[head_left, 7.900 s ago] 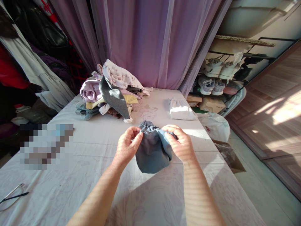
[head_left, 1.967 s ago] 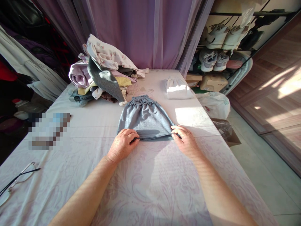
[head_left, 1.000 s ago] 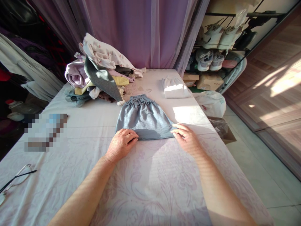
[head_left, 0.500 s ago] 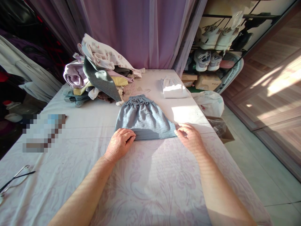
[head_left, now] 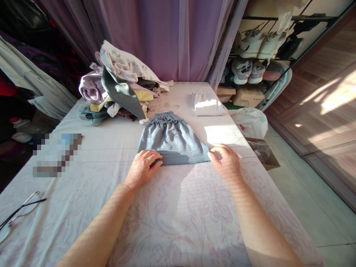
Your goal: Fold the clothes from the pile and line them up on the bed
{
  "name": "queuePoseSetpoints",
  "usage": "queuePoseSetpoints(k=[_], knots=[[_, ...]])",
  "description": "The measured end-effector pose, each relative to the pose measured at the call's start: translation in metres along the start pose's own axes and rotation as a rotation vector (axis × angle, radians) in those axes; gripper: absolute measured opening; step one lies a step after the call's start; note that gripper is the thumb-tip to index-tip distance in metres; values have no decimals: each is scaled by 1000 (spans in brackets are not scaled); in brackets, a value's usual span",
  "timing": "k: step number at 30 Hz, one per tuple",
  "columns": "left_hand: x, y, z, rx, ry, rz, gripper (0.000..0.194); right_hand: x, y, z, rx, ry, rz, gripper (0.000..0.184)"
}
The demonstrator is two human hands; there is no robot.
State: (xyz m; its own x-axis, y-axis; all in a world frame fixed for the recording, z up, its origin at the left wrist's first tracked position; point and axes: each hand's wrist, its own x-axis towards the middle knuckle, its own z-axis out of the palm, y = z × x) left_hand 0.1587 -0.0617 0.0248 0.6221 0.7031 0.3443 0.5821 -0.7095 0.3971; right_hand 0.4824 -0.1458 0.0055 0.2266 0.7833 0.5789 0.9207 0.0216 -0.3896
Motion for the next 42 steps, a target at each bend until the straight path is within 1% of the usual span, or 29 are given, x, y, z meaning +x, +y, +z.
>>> queuePoseSetpoints(k=[2,5,7,10,13,15,17,20,21,23,27,32,35,38,40,42], knots=[[-1,-1,-2,-9,-32,15,18,1,-8,-1,32,-22,-95,12],[-2,-4,-7,-9,-68,31,13,-1,-21,3,62,-146,-227,11],[-4,-8,-11,-15,-83,30,11,-4,-25,8,70,-215,-250,13],[-7,-16,-17,-24,-87,16,13,-7,-26,14,81,-252,-222,14],[-9,-25,-24,-52,-61,-18,18,-7,-23,16,77,-253,-207,17],[-9,-32,-28,-84,-32,-67,21,-8,-22,16,85,-248,-207,18],[-9,-37,-32,-77,29,-153,25,-8,-22,16,98,-237,-206,19],[-9,-42,-36,25,136,-337,28,-8,-24,16,109,-226,-216,20],[-10,-42,-37,55,150,-389,30,-8,-25,16,110,-226,-225,20],[-10,-42,-37,83,128,-443,32,-8,-26,17,109,-224,-250,19],[-9,-37,-36,87,52,-418,30,-7,-26,21,107,-197,-265,18],[-8,-35,-32,32,101,-450,24,-7,-25,22,95,-196,-261,18],[-8,-33,-32,-93,128,-518,27,-7,-25,22,92,-197,-268,18],[-8,-31,-34,-198,121,-588,32,-7,-25,22,102,-205,-251,20],[-7,-30,-37,-169,90,-582,32,-6,-24,23,111,-212,-234,21],[-7,-29,-39,-96,44,-531,34,-6,-24,23,114,-214,-224,21]])
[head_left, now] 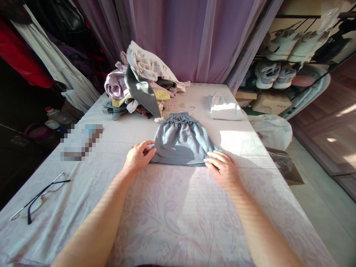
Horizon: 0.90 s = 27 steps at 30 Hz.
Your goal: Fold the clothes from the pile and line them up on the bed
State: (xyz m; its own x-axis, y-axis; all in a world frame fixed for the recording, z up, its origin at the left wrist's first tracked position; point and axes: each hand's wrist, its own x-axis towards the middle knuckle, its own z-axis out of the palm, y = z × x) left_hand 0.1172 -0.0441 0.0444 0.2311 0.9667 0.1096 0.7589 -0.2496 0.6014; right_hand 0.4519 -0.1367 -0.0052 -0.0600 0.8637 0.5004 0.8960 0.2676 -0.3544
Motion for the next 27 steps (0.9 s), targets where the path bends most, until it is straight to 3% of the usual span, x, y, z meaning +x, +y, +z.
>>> queuePoseSetpoints(k=[5,11,18,23,27], knots=[[-2,2,-3,148,-81,116,42,1,-1,-1,-19,9,-14,21],[-2,-3,-6,115,-146,162,39,0,-5,-3,0,7,-2,21],[0,-7,-4,159,-137,180,44,4,-13,-3,-24,28,25,23],[0,-9,-6,62,-139,165,38,18,-45,-2,-36,-39,-28,17],[0,-7,-7,-37,-141,175,36,37,-86,14,41,-131,-136,15]])
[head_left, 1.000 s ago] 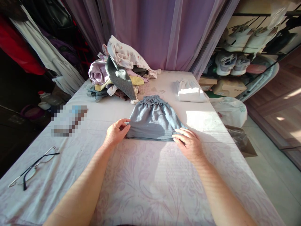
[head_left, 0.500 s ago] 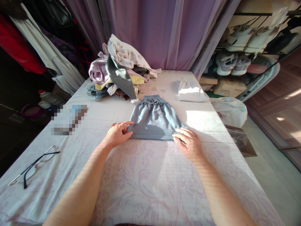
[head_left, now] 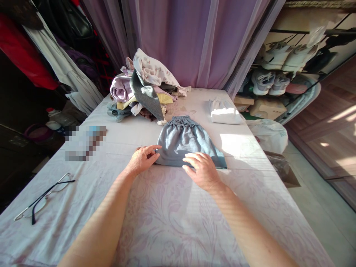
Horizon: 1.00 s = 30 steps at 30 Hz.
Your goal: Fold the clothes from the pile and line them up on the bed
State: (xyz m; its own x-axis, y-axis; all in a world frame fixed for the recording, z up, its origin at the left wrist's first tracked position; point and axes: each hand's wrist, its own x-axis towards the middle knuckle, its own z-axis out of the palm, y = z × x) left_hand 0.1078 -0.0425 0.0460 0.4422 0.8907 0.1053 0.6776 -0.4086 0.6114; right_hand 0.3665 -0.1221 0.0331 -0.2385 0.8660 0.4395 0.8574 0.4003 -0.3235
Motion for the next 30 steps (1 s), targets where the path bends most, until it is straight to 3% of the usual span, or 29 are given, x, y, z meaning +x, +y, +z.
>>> queuePoseSetpoints(k=[5,7,9,11,14,17,22,30], knots=[[0,3,7,-117,57,21,35,28,-41,31,21,-105,5,34],[1,2,10,-178,55,22,36,36,-47,41,27,-111,69,23],[1,1,13,-243,47,22,36,41,-44,45,104,-73,176,12],[2,-1,15,-253,64,8,33,44,-35,44,270,-17,323,16],[4,-2,16,-72,110,-11,22,49,-16,34,579,55,521,25],[7,2,19,130,116,34,14,52,-3,24,775,112,612,31],[10,7,27,252,153,28,11,53,2,18,880,174,650,32],[12,6,29,193,142,48,12,54,-5,11,885,134,586,28]])
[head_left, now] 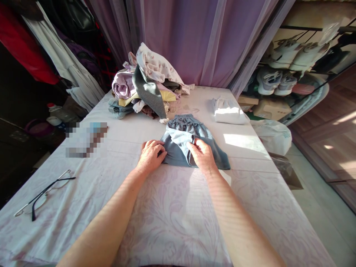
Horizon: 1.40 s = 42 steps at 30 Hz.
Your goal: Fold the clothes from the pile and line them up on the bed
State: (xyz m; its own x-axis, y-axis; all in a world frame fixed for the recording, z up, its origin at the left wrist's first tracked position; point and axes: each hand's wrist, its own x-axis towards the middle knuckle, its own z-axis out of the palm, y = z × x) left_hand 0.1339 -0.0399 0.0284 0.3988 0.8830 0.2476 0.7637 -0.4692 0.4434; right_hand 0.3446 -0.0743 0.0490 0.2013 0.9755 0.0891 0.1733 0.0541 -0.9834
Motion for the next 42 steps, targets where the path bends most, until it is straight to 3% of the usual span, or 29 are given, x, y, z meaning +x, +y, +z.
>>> queuePoseSetpoints(k=[5,11,16,20,26,29,31,34,38,42], knots=[[2,0,-1,-10,58,-49,13,-3,-7,3,-9,-22,-45,26],[1,-2,-1,-8,18,-24,10,-11,-6,15,-118,-104,-29,30],[-3,-14,-7,-13,16,-45,4,-16,1,24,-196,-169,-190,22],[-5,-26,-11,-16,12,-42,10,-15,5,22,-261,-217,-240,21],[-5,-28,-15,-47,-34,4,11,-22,8,21,-542,-252,-421,9],[-6,-25,-16,-43,-41,4,18,-29,9,32,-721,-270,-504,26],[-7,-25,-17,-42,-60,0,20,-32,11,40,-822,-263,-507,28],[-9,-26,-20,-44,-126,3,17,-31,14,48,-853,-238,-484,9],[-12,-27,-26,-47,-270,22,16,-24,18,45,-641,-146,-375,18],[-14,-24,-28,-40,-318,-6,17,-18,15,38,-390,-116,-208,29]])
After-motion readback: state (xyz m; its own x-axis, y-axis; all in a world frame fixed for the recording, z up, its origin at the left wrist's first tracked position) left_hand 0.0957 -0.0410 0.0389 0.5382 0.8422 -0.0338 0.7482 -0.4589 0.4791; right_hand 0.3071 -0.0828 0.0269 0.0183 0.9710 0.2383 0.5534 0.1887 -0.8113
